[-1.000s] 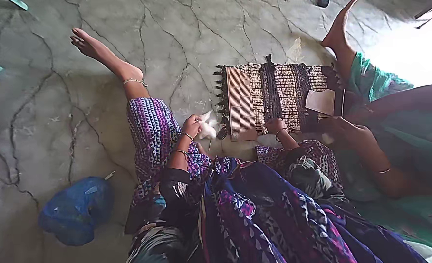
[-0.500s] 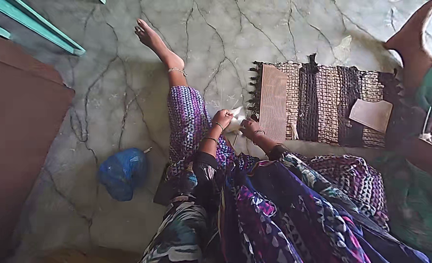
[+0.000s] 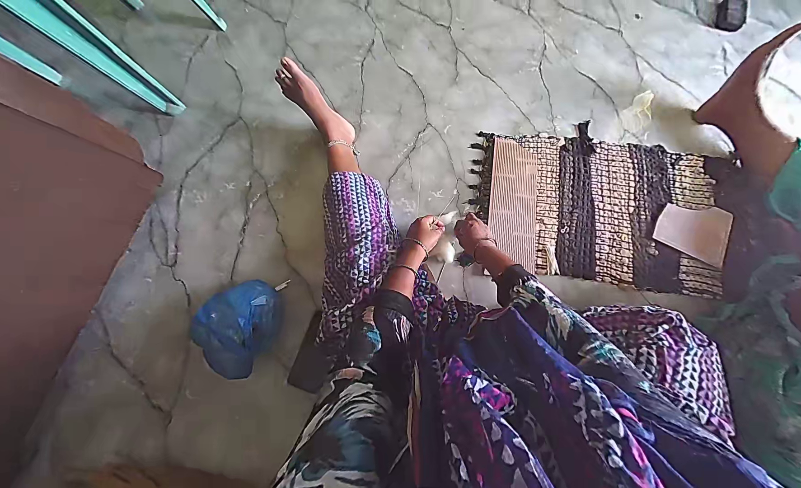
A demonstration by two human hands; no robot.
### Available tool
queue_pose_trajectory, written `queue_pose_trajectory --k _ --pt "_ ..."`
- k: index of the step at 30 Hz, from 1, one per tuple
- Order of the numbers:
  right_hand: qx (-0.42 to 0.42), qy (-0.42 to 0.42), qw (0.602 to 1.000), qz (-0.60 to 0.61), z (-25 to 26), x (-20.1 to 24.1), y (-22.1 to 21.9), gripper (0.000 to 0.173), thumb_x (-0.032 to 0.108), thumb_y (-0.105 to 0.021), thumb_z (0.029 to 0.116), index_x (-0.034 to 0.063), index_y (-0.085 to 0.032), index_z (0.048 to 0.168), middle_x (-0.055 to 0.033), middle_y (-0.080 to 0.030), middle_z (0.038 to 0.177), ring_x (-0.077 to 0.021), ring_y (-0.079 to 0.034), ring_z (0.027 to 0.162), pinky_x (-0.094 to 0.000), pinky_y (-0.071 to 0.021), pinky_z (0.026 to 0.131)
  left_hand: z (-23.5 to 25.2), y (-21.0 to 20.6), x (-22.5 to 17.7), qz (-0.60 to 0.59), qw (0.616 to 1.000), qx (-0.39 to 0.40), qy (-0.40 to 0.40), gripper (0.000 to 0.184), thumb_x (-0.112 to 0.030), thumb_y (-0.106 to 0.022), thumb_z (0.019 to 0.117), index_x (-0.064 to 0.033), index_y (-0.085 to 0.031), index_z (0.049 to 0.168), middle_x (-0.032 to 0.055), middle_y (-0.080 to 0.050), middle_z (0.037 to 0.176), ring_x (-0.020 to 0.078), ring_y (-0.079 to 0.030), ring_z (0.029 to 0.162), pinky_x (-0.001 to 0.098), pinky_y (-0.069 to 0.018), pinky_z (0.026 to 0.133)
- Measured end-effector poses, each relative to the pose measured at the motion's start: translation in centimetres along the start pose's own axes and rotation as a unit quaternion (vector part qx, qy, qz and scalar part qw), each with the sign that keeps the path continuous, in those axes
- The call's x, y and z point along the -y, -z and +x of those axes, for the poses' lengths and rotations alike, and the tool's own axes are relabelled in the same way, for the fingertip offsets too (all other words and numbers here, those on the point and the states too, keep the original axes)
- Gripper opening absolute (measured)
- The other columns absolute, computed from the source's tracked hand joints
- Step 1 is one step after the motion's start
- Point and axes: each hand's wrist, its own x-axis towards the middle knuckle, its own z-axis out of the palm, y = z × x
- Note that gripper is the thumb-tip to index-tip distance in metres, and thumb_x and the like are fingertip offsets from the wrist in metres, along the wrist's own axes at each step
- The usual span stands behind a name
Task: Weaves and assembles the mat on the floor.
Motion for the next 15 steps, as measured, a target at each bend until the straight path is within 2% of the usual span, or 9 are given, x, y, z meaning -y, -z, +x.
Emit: queue_pose_trajectory --k 3,4,5,7,8,9,10,13,15 --pt "-0.022 0.015 0.983 0.182 -1.1 -1.6 1.7 0.024 0.011 -0.060 0.1016 -0.0070 -0.069 0.115 -0.0289 -0.063 0.128 -0.0420 -0.060 0.123 -0.0590 -0.0452 0.107 0.6 -0.1 0.0 -0.019 0.999 -0.021 -0.016 0.027 -0.022 -0.068 0.1009 -0.0006 -0.072 0.117 0.0249 -0.071 0.104 0.0394 -0.068 0.095 0.0589 -0.0522 0.090" --pt "-0.020 0.012 0.970 0.242 -2.0 -2.0 2.5 0.024 0.010 -0.060 0.1023 -0.0090 -0.067 0.116 -0.0290 -0.065 0.122 -0.0393 -0.063 0.115 -0.0550 -0.0468 0.103 0.4 -0.2 0.0 -0.048 0.998 -0.026 -0.033 0.030 -0.024 -0.068 0.1012 0.0004 -0.071 0.118 0.0239 -0.070 0.099 0.0373 -0.066 0.090 0.0572 -0.0516 0.086" --pt "-0.015 0.002 0.958 0.287 -3.0 -2.4 3.1 0.024 0.010 -0.060 0.1028 -0.0093 -0.067 0.116 -0.0267 -0.067 0.115 -0.0343 -0.064 0.106 -0.0507 -0.0488 0.097 -0.2 -0.3 0.0 -0.086 0.995 -0.019 -0.048 0.033 -0.027 -0.068 0.1017 0.0010 -0.070 0.118 0.0231 -0.070 0.102 0.0350 -0.067 0.091 0.0551 -0.0523 0.086" --pt "-0.008 -0.018 0.926 0.378 -5.2 -2.9 4.3 0.020 0.008 -0.060 0.1027 -0.0074 -0.065 0.114 -0.0172 -0.066 0.102 -0.0197 -0.058 0.087 -0.0378 -0.0477 0.080 -1.7 -0.2 -0.5 -0.163 0.984 0.033 -0.061 0.036 -0.031 -0.065 0.1031 0.0022 -0.068 0.118 0.0192 -0.069 0.109 0.0257 -0.063 0.094 0.0464 -0.0518 0.087" --pt "-0.009 -0.028 0.907 0.420 -6.3 -2.8 4.9 0.017 0.007 -0.059 0.1029 -0.0057 -0.064 0.112 -0.0125 -0.064 0.099 -0.0144 -0.054 0.082 -0.0331 -0.0459 0.076 -1.9 -0.4 -0.7 -0.190 0.978 0.061 -0.067 0.037 -0.032 -0.065 0.1029 0.0011 -0.068 0.119 0.0146 -0.069 0.107 0.0175 -0.059 0.087 0.0380 -0.0501 0.080" --pt "-0.010 -0.034 0.889 0.457 -7.0 -3.0 5.1 0.014 0.006 -0.058 0.1026 -0.0044 -0.064 0.109 -0.0095 -0.062 0.096 -0.0122 -0.052 0.081 -0.0315 -0.0448 0.074 -1.6 -1.0 -0.5 -0.212 0.970 0.088 -0.076 0.034 -0.032 -0.065 0.1021 -0.0011 -0.068 0.117 0.0081 -0.067 0.100 0.0083 -0.052 0.077 0.0285 -0.0448 0.069" --pt "-0.009 -0.041 0.873 0.486 -7.4 -3.2 5.1 0.012 0.005 -0.056 0.1025 -0.0027 -0.064 0.107 -0.0066 -0.061 0.094 -0.0108 -0.052 0.080 -0.0303 -0.0452 0.074 -1.1 -1.7 -0.2 -0.234 0.961 0.117 -0.085 0.029 -0.028 -0.066 0.1013 -0.0022 -0.068 0.115 0.0036 -0.065 0.094 0.0031 -0.048 0.071 0.0231 -0.0420 0.065" --pt "-0.001 -0.058 0.840 0.539 -7.9 -3.3 4.8 0.008 0.005 -0.056 0.1026 0.0019 -0.062 0.098 -0.0002 -0.058 0.081 -0.0072 -0.053 0.071 -0.0251 -0.0466 0.069 0.0 -3.4 0.1 -0.282 0.947 0.134 -0.076 0.011 -0.015 -0.070 0.0970 -0.0048 -0.068 0.100 -0.0044 -0.057 0.075 -0.0016 -0.041 0.056 0.0171 -0.0353 0.053" --pt "0.005 -0.061 0.825 0.562 -7.8 -3.2 4.3 0.008 0.005 -0.055 0.1028 0.0020 -0.061 0.098 0.0004 -0.058 0.078 -0.0064 -0.053 0.068 -0.0237 -0.0477 0.067 -0.1 -3.8 -0.1 -0.286 0.949 0.119 -0.054 0.008 -0.011 -0.071 0.0962 -0.0046 -0.067 0.092 -0.0055 -0.057 0.070 -0.0025 -0.039 0.052 0.0162 -0.0331 0.048"
